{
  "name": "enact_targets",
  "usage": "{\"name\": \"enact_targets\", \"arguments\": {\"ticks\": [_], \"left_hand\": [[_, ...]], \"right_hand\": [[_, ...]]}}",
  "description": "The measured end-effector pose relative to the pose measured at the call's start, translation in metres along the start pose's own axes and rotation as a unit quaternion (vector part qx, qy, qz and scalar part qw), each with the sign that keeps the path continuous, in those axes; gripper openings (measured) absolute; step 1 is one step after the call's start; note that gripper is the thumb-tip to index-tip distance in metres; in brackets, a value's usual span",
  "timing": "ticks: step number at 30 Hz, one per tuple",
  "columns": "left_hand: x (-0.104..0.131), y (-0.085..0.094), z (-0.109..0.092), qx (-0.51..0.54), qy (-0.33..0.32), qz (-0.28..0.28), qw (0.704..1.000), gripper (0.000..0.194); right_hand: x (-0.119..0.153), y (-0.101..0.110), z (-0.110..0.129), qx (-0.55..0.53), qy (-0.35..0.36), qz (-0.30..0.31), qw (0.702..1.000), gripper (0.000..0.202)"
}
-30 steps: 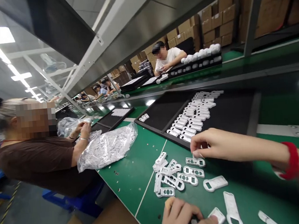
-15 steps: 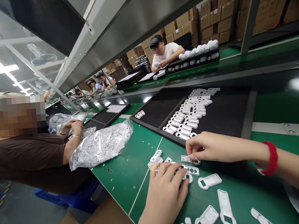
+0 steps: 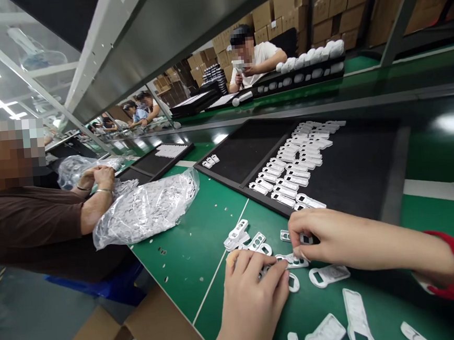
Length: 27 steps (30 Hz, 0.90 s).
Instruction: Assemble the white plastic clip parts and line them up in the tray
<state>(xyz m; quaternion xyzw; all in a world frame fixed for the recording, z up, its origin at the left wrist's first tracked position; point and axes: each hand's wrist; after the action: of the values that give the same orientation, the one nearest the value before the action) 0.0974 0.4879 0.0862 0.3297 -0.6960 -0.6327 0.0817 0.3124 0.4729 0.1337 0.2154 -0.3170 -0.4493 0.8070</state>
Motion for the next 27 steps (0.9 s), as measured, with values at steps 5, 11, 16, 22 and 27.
{"name": "enact_targets", "arguments": {"ticks": [5,11,16,22,27], "left_hand": [[0.000,-0.001,0.000,0.020,-0.006,-0.012,1.000,0.012],[0.001,0.000,-0.001,0.036,0.001,0.004,0.999,0.013],[0.001,0.000,-0.001,0.015,0.000,0.018,1.000,0.017],[0.001,0.001,0.000,0.014,-0.023,0.017,1.000,0.017],[-0.001,-0.001,0.001,0.016,-0.023,0.001,1.000,0.012]], "right_hand": [[-0.004,-0.016,0.005,0.091,-0.019,-0.027,0.995,0.013],[-0.004,-0.022,0.009,0.132,-0.038,-0.024,0.990,0.014],[-0.007,-0.029,0.006,0.175,-0.028,-0.040,0.983,0.013],[0.000,-0.017,0.000,0.156,0.041,-0.016,0.987,0.013],[0.018,0.003,0.003,0.183,0.081,0.022,0.979,0.025]]}}
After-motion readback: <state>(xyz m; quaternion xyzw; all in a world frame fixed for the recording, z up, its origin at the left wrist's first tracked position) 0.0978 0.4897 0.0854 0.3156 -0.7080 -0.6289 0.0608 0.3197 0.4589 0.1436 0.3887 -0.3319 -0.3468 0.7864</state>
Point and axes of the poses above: each hand's wrist, its own x-axis away from the middle knuckle, its own y-axis out of the back of the hand, z = x × y, and after that the axes turned 13 degrees about z, right-handed
